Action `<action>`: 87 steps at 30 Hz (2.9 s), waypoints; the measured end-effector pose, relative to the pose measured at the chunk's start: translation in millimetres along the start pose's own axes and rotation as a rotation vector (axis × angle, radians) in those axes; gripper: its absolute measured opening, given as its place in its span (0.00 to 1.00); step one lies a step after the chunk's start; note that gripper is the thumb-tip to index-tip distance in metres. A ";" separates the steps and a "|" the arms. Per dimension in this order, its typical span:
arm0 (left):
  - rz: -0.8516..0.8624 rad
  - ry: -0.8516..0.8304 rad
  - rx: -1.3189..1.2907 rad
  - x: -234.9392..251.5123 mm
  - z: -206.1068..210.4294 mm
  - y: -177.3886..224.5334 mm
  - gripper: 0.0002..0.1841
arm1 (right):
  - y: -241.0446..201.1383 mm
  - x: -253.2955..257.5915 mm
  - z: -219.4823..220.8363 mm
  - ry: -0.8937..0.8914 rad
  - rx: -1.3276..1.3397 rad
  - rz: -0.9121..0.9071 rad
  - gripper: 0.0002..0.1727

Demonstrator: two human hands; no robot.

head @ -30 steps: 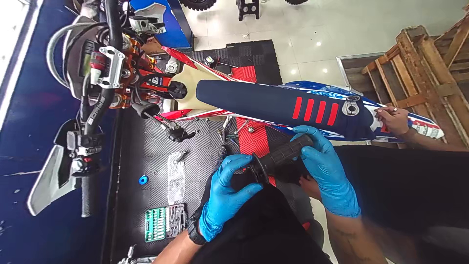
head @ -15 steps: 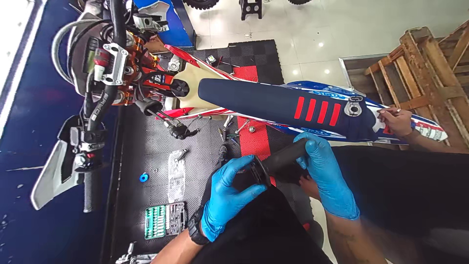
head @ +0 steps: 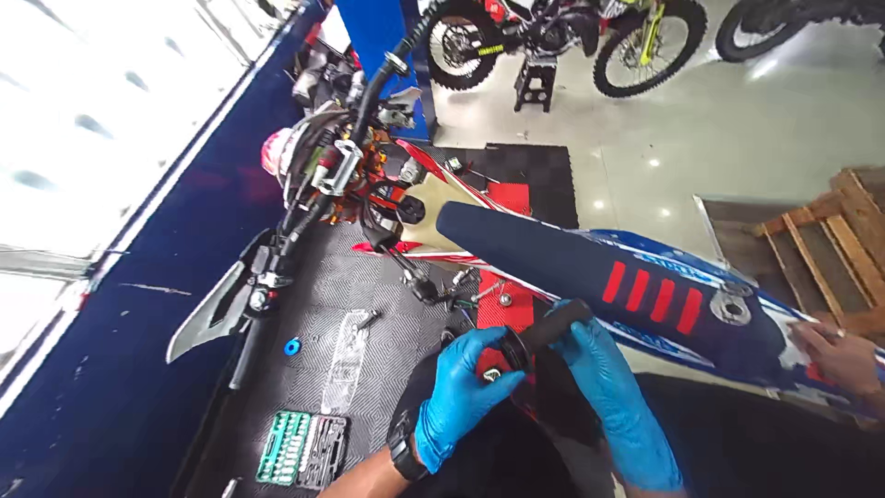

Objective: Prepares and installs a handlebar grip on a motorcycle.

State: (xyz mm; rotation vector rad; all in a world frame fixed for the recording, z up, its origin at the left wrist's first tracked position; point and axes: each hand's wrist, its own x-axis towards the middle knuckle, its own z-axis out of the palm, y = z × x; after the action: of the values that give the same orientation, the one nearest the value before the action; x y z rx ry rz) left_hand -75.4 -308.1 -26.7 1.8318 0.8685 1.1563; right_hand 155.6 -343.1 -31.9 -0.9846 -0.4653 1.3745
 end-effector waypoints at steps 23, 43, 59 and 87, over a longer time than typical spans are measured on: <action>0.549 0.398 0.916 99.8 -129.4 -51.9 0.27 | -119.6 270.1 49.9 -0.018 0.002 -0.188 0.16; -0.230 0.289 0.024 449.0 -260.3 -52.5 0.22 | -147.7 544.0 168.1 -0.272 0.166 -0.219 0.19; -0.259 0.262 -0.289 456.3 -285.1 -86.9 0.23 | -180.1 654.3 259.8 -0.425 -0.289 -0.347 0.22; -0.489 0.231 0.119 492.7 -276.8 -32.2 0.23 | -156.4 620.7 268.4 -0.617 -0.384 -0.337 0.26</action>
State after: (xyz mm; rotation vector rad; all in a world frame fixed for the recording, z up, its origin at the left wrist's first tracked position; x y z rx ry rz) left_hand -163.5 197.1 212.9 1.4694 1.4498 1.0229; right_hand 157.4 342.2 78.1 -0.7176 -1.3350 1.2839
